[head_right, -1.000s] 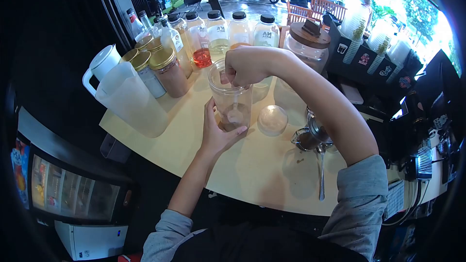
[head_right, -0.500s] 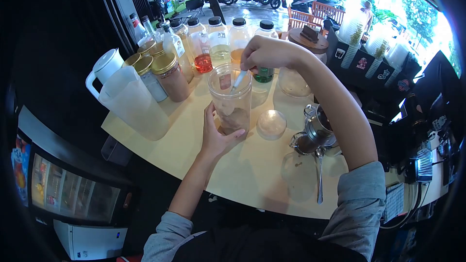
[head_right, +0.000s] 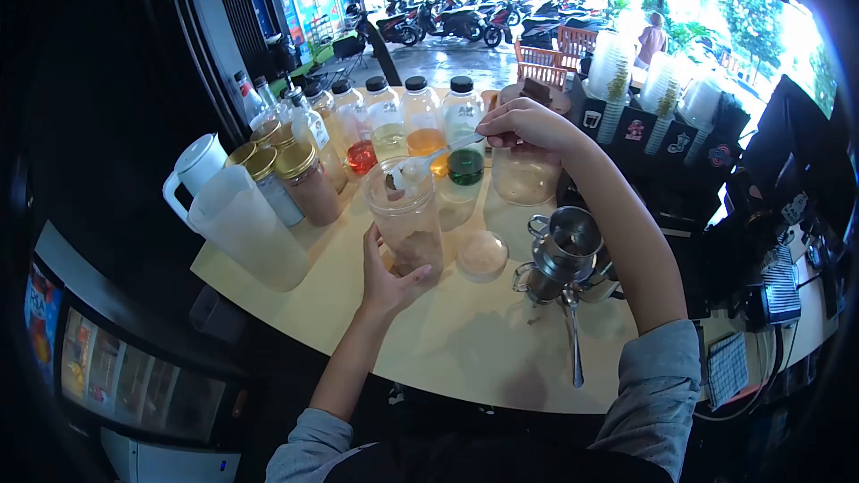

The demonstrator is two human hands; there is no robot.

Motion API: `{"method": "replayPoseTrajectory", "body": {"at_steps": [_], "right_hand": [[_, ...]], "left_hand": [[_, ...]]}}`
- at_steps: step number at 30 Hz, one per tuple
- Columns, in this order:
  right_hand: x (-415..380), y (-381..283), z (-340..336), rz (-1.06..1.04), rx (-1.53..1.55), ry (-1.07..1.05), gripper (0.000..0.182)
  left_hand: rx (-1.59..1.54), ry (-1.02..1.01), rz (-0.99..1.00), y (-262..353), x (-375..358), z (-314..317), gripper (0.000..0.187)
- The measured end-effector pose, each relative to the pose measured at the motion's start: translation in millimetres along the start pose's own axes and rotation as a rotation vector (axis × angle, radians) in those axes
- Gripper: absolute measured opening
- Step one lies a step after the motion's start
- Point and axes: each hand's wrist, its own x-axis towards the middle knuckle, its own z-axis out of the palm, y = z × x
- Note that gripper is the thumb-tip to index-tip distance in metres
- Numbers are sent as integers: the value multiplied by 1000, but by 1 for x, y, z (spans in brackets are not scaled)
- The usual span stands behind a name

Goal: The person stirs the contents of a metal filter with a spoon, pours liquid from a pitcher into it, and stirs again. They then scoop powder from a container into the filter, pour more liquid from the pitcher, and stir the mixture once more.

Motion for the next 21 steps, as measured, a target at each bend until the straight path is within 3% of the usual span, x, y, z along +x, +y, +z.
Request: {"method": "replayPoseTrajectory", "body": {"at_steps": [9,14,16,19,21], "right_hand": [[-112,-6,-65,-80,-59,173,15],[-172,-1,-76,-138,-485,374,14],[-184,8,-76,-194,-699,398,14],[-204,-3,-47,-169,-784,441,13],[-211,-6,-38,-269,-847,437,11]], "left_hand": [[-182,169,23,3,4,3,117],[-333,197,-42,28,8,13,114],[-338,179,-38,8,9,21,111],[-363,166,-22,2,9,25,105],[-384,169,-11,2,9,27,103]]}}
